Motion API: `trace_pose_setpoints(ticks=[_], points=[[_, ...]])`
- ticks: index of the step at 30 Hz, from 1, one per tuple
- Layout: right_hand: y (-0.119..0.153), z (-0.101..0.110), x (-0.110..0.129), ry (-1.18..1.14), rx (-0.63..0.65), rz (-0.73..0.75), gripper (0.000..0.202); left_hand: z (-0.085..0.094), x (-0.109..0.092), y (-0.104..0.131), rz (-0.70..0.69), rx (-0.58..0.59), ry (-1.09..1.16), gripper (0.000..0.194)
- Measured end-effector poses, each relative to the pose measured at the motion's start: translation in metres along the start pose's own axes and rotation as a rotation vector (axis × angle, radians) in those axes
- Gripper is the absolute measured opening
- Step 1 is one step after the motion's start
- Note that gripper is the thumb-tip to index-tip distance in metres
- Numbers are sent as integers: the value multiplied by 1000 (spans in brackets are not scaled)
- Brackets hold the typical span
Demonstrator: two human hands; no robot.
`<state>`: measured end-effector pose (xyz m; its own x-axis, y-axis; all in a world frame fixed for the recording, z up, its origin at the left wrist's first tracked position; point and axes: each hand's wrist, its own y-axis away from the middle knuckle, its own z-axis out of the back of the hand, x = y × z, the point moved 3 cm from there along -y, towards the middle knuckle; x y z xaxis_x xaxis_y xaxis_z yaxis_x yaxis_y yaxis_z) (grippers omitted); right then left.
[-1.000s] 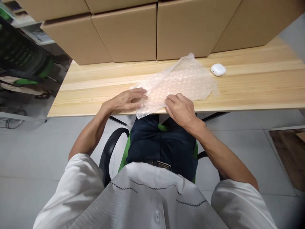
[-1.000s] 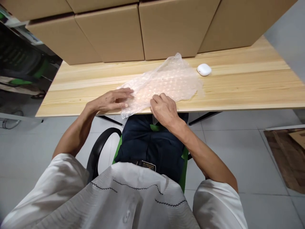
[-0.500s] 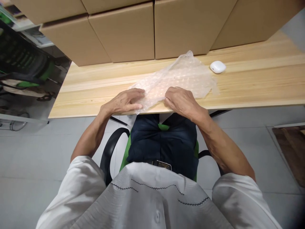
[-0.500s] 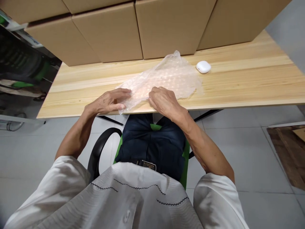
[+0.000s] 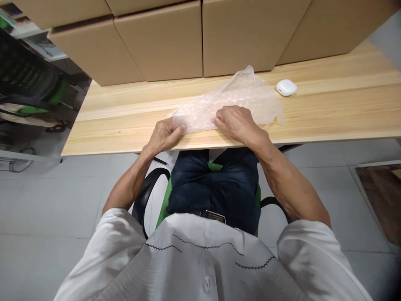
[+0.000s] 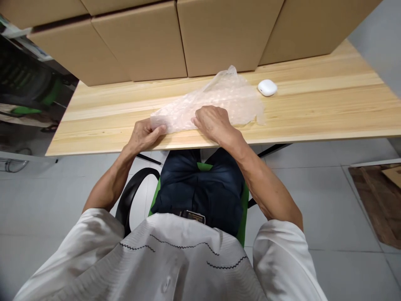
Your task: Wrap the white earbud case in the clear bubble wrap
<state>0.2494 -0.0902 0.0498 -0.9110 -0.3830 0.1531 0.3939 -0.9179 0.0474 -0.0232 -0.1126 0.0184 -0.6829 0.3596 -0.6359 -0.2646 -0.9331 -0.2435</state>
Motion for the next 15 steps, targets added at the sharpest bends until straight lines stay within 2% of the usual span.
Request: trace_pose_setpoints(ticks=[6, 11, 15], points=[[-12, -13, -3, -18, -73, -67, 50, -5, -7, -2, -12, -19, -8, 36], [-19, -23, -6, -59, -158, -65, 59, -3, -10, -6, 6, -38, -48, 38], [-23, -26, -9, -23, -141, -109, 56, -3, -7, -6, 1, -48, -68, 35]])
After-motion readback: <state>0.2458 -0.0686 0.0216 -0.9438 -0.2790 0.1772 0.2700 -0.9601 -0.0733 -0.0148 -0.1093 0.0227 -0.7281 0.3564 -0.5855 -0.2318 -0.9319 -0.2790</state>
